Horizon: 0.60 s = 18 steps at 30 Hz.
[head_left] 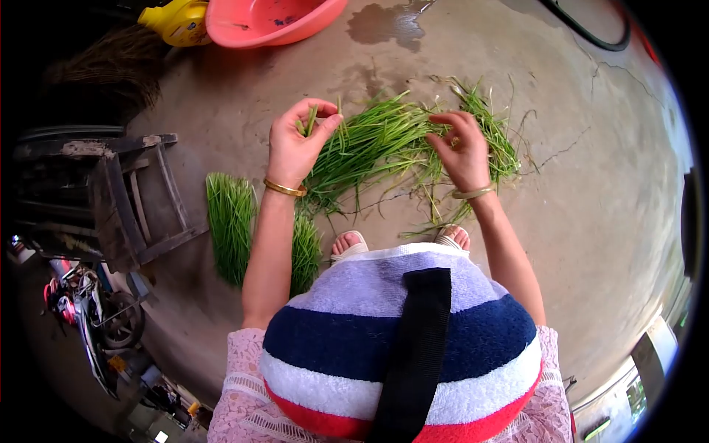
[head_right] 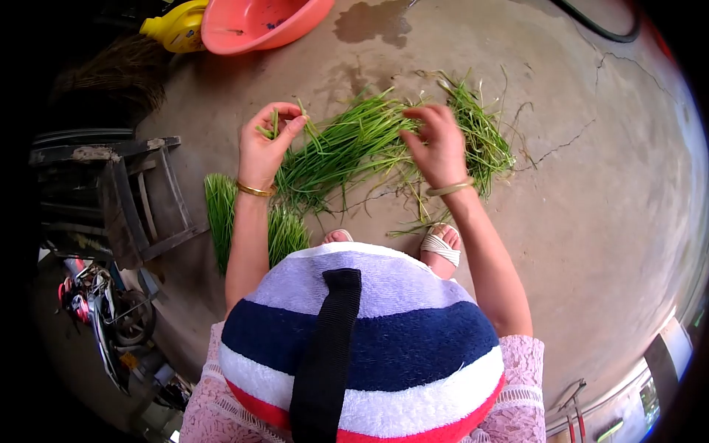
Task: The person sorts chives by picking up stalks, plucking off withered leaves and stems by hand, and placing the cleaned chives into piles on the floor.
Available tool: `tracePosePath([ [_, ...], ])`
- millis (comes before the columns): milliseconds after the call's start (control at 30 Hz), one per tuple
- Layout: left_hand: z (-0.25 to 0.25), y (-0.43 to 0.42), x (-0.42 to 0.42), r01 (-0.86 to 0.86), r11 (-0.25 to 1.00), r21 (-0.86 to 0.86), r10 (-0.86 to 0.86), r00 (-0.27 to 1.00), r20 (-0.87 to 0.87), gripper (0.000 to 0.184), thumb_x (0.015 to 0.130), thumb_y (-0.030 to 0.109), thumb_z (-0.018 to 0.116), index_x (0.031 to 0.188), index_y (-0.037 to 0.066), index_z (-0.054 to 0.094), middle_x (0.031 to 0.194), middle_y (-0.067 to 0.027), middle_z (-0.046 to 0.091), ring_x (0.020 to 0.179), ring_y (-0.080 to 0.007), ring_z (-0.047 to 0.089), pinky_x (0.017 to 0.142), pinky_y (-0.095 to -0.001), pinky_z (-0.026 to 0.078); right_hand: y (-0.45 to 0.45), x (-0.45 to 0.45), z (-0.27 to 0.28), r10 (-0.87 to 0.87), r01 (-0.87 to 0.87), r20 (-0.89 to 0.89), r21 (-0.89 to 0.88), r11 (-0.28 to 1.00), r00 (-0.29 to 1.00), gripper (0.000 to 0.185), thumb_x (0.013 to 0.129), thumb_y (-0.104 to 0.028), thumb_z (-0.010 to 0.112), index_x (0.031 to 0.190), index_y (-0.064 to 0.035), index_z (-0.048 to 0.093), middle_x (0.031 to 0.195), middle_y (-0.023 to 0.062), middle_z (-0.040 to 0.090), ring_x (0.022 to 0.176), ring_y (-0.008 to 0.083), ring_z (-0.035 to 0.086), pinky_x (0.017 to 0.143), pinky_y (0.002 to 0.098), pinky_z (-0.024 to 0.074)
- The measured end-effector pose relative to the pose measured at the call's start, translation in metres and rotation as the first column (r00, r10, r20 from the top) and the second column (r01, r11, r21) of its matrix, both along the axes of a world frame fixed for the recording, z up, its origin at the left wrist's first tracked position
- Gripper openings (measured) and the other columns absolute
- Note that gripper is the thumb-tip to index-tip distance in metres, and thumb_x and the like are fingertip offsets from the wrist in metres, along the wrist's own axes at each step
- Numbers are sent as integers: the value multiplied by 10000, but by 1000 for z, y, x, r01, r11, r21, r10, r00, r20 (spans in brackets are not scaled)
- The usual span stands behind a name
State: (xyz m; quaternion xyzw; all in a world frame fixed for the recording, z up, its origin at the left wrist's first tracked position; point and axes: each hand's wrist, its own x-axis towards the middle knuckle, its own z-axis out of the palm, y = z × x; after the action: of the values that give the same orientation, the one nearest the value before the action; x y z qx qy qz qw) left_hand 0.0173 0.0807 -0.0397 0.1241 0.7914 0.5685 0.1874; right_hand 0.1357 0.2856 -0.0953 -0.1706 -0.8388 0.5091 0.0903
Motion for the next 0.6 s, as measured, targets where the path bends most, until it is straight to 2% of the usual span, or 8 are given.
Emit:
tracePosePath([
  [67,1,6,3,11,996,88,-3,996,-84,86,755,30,618,838,19,597,758,17,584,601,-11,460,546,-150,381,-22,-16,14,155,-180,-174,-139,974,972,367,694,-19,617,1048,-80,541,989,91,521,618,157,531,595,260,462],
  [167,17,6,6,3,994,105,4,998,-61,91,759,18,607,850,26,604,787,7,600,571,5,420,515,-141,349,-46,-26,14,334,-349,-108,-181,920,936,442,706,-32,594,1129,-97,480,984,120,523,665,227,559,642,318,464],
  [267,41,-3,5,-33,993,111,38,999,-35,83,757,10,603,839,25,603,799,5,605,564,12,398,503,-136,323,-54,-26,-10,319,-322,-67,-54,945,945,246,732,-102,583,975,-67,569,837,131,558,691,297,557,639,351,455],
  [367,63,-19,4,-24,976,216,43,996,-82,89,784,38,565,869,17,581,818,-38,599,568,-7,411,497,-152,311,-49,-21,-12,270,-272,-43,-29,962,962,139,738,-116,581,858,-53,614,770,128,568,689,293,559,622,352,452],
  [433,77,-33,2,-7,957,290,39,994,-106,105,797,44,541,893,11,568,830,-61,594,560,-15,408,495,-160,310,-45,-19,-16,242,-243,-38,-34,969,970,123,739,-115,579,836,-52,622,747,126,570,685,290,561,617,352,452],
  [500,90,-47,-1,28,870,492,33,993,-115,146,815,40,496,949,1,539,844,-102,578,507,-25,364,485,-172,294,-40,-17,-23,201,-201,-4,-28,979,980,121,741,-110,577,834,-58,632,719,126,574,675,287,560,614,355,451],
  [533,97,-54,-4,50,860,508,29,989,-147,162,827,35,477,976,-8,521,849,-112,568,469,-15,303,474,-173,273,-35,-17,-24,188,-188,6,-28,982,982,139,745,-122,582,855,-51,630,738,138,587,665,297,565,603,346,455],
  [600,109,-62,-7,5,828,560,77,990,-122,166,838,56,483,985,-10,518,839,-99,566,459,-1,279,453,-169,241,-30,-12,-35,112,-104,66,-116,988,992,139,759,-114,579,860,-32,627,751,121,614,627,230,590,571,303,462],
])
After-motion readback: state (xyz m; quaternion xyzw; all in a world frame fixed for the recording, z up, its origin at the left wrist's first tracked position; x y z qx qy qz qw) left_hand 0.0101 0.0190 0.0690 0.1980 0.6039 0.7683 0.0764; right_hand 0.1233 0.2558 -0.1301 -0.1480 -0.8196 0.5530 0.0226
